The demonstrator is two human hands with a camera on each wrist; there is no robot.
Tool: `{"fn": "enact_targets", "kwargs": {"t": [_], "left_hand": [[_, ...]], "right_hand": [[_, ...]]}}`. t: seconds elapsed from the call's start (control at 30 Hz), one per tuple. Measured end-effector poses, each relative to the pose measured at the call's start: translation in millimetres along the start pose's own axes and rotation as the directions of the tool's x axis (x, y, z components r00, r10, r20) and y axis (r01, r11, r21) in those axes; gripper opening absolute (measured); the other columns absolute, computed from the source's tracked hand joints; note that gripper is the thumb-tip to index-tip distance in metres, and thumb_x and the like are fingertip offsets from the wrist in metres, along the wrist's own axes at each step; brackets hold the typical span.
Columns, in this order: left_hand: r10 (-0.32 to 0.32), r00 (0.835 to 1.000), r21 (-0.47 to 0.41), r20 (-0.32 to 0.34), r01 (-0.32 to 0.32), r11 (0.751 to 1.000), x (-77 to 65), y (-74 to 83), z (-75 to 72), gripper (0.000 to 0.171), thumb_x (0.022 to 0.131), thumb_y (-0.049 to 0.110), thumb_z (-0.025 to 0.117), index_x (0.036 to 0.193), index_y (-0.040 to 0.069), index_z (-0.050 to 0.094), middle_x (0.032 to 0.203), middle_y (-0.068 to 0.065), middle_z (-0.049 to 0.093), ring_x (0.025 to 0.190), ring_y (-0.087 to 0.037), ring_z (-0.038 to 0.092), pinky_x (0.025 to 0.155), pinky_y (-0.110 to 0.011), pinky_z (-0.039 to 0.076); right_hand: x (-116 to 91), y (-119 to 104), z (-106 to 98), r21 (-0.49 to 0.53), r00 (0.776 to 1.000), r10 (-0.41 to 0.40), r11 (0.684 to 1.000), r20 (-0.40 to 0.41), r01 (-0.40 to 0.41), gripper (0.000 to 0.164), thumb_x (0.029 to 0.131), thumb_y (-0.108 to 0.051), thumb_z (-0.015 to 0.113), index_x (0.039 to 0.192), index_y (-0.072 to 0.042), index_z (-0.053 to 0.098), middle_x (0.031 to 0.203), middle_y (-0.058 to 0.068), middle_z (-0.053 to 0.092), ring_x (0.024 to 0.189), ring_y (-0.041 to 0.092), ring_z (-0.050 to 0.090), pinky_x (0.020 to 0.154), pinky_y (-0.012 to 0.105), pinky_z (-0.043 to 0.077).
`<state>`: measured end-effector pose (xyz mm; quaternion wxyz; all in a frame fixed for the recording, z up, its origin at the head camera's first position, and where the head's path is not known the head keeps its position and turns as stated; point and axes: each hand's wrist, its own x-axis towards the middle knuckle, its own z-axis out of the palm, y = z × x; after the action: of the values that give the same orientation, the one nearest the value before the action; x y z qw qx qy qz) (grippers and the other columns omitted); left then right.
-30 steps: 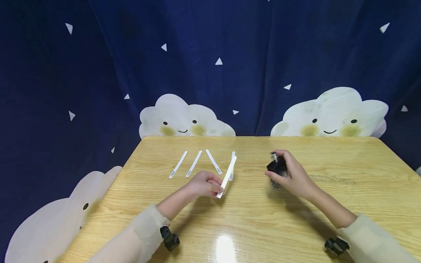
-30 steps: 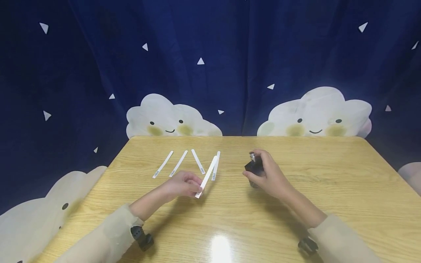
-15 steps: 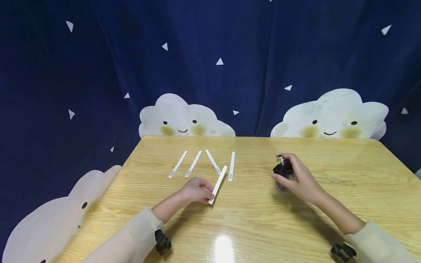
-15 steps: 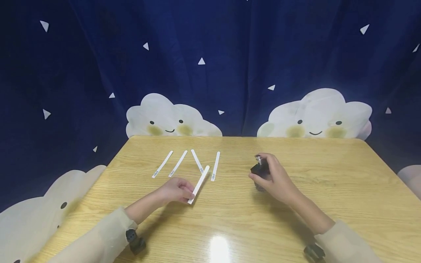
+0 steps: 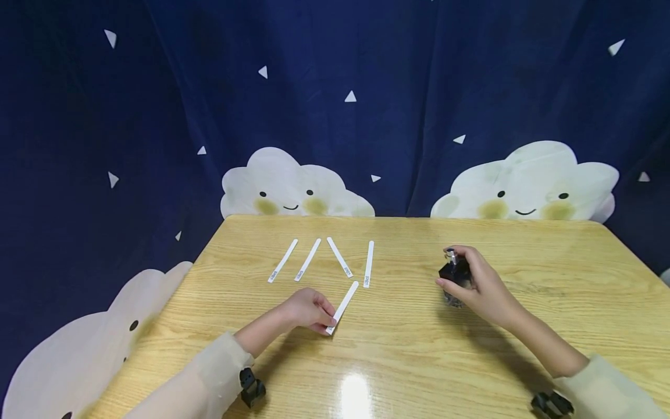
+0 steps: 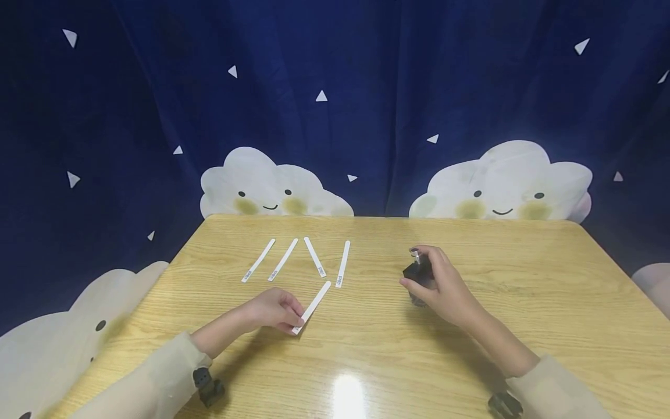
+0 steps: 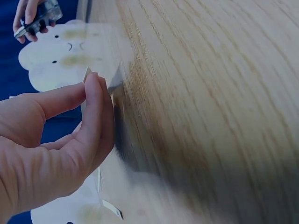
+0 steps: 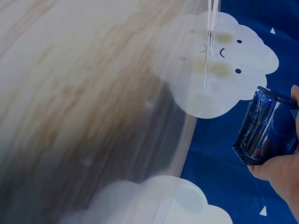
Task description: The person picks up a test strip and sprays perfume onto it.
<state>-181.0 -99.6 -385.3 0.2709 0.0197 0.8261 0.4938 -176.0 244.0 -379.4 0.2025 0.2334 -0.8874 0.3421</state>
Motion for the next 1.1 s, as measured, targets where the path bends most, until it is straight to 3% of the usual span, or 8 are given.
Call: {"fn": "enact_targets", "kwargs": {"t": [0.2, 0.4, 0.63, 0.77, 1.0, 1.1], "left_hand": [[-0.004, 1.0, 0.028, -0.002, 0.004, 1.0, -7.6, -0.8, -1.8, 0.01, 0.081, -0.005, 0.069, 0.089, -0.008, 0.064, 0.073, -0.006, 0.059, 0.062, -0.013, 0.062, 0.066, -0.027, 0.06], [0.074, 0.997, 0.126, -0.021, -0.071, 0.99, -18.8, -0.1, -2.8, 0.009, 0.08, -0.004, 0.071, 0.084, -0.006, 0.064, 0.07, -0.008, 0.063, 0.059, -0.012, 0.064, 0.062, -0.028, 0.06], [0.184, 0.982, 0.297, -0.032, -0.166, 0.94, -29.6, 2.3, -4.6, 0.009, 0.079, -0.003, 0.071, 0.08, -0.003, 0.062, 0.068, -0.012, 0.068, 0.058, -0.016, 0.067, 0.054, -0.025, 0.056], [0.199, 0.978, 0.372, -0.055, -0.165, 0.913, -32.4, 5.0, -4.7, 0.008, 0.08, 0.0, 0.072, 0.079, 0.0, 0.064, 0.069, -0.009, 0.067, 0.056, -0.017, 0.065, 0.048, -0.019, 0.049], [0.258, 0.962, 0.487, -0.088, -0.184, 0.854, -21.1, 19.2, -1.4, 0.01, 0.082, 0.007, 0.073, 0.076, 0.003, 0.066, 0.062, -0.002, 0.062, 0.049, -0.007, 0.048, 0.045, -0.015, 0.036], [0.28, 0.955, 0.492, -0.094, -0.2, 0.847, -8.7, 27.9, 1.5, 0.01, 0.083, 0.009, 0.072, 0.078, 0.002, 0.066, 0.056, -0.001, 0.058, 0.045, -0.006, 0.041, 0.043, -0.015, 0.033]], "right_hand": [[0, -1, -1, 0.015, 1.0, 0.006, 1.0, 0.012, -0.006, 0.055, 0.086, -0.011, 0.071, 0.131, 0.001, 0.043, 0.122, 0.015, 0.05, 0.094, -0.006, 0.044, 0.068, 0.014, 0.048], [0, -2, -1, 0.011, 1.0, -0.002, 1.0, 0.013, 0.002, 0.055, 0.086, -0.01, 0.071, 0.132, 0.001, 0.043, 0.125, 0.015, 0.05, 0.098, -0.008, 0.042, 0.073, 0.009, 0.044], [-1, -5, -1, -0.008, 1.0, 0.014, 1.0, 0.011, -0.014, 0.056, 0.088, -0.014, 0.069, 0.136, -0.001, 0.043, 0.128, 0.017, 0.051, 0.101, -0.005, 0.043, 0.075, 0.008, 0.043], [-1, -8, -2, -0.038, 1.0, 0.016, 0.999, 0.002, -0.015, 0.058, 0.088, -0.016, 0.07, 0.137, -0.003, 0.043, 0.128, 0.016, 0.051, 0.104, 0.007, 0.047, 0.078, 0.008, 0.042], [1, -12, 0, -0.041, 1.0, -0.003, 0.999, -0.009, 0.002, 0.059, 0.087, -0.015, 0.071, 0.137, -0.002, 0.043, 0.129, 0.014, 0.052, 0.111, 0.021, 0.049, 0.087, 0.005, 0.034], [1, -13, 1, -0.042, 1.0, -0.014, 0.999, -0.016, 0.014, 0.06, 0.085, -0.014, 0.073, 0.136, -0.002, 0.044, 0.129, 0.014, 0.052, 0.112, 0.021, 0.049, 0.088, 0.004, 0.033]]}}
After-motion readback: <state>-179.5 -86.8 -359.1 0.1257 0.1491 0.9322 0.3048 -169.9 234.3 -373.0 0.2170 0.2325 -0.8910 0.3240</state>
